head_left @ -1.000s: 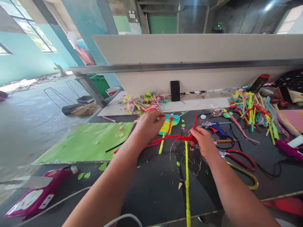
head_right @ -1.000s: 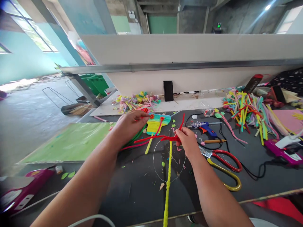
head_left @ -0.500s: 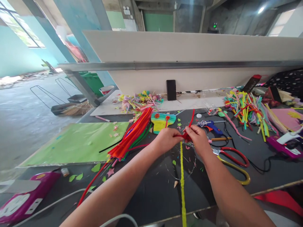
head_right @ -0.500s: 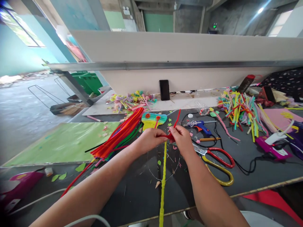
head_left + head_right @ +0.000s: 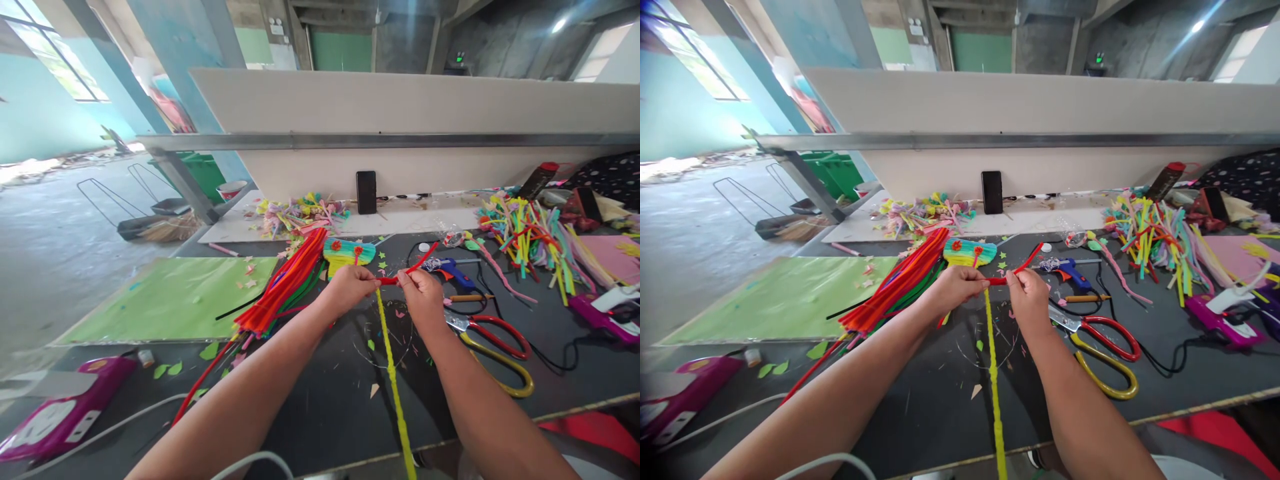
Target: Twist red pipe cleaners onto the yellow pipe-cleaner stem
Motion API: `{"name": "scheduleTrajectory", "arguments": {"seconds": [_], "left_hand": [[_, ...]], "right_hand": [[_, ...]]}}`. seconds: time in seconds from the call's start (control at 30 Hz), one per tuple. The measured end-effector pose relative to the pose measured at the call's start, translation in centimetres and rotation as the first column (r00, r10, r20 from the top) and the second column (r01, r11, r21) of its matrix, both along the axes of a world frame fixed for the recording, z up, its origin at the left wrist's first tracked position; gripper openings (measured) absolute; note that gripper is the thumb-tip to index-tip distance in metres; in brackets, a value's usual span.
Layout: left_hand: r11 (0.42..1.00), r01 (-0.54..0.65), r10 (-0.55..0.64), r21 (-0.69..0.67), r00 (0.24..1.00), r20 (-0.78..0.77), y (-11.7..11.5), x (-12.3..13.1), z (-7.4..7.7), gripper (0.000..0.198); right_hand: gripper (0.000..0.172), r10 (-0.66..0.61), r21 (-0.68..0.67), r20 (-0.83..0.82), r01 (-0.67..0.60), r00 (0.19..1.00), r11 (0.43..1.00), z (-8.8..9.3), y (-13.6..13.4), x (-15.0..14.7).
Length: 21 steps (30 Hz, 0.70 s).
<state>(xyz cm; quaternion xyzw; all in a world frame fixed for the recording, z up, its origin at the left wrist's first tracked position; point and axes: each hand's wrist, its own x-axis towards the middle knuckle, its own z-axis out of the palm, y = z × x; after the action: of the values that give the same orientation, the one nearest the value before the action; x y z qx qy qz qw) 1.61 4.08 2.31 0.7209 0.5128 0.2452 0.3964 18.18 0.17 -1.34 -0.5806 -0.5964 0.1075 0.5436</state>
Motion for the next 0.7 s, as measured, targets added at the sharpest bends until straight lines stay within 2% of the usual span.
{"name": "scheduleTrajectory", "arguments": {"seconds": [0.17, 0.47, 0.7], "left_hand": [[1.0, -0.007, 0.007, -0.014, 1.0, 0.006, 0.7, -0.22, -0.64, 0.029], [0.998, 0.003, 0.0, -0.055, 0.999, 0.039, 0.72, -0.27, -0.53, 0.031], [0.99, 0.04, -0.026, -0.134, 0.994, 0.11, 0.47, -0.24, -0.19, 0.03]], "right_hand": [[0.03, 0.008, -0.034, -0.005, -0.008, 1.0, 0.999, -0.02, 0.09, 0.14], [0.034, -0.018, -0.185, -0.01, 0.016, 1.0, 0.983, 0.17, 0.04, 0.27], [0.033, 0.009, -0.271, -0.133, -0.045, 0.991, 0.961, 0.13, 0.19, 0.38]]}}
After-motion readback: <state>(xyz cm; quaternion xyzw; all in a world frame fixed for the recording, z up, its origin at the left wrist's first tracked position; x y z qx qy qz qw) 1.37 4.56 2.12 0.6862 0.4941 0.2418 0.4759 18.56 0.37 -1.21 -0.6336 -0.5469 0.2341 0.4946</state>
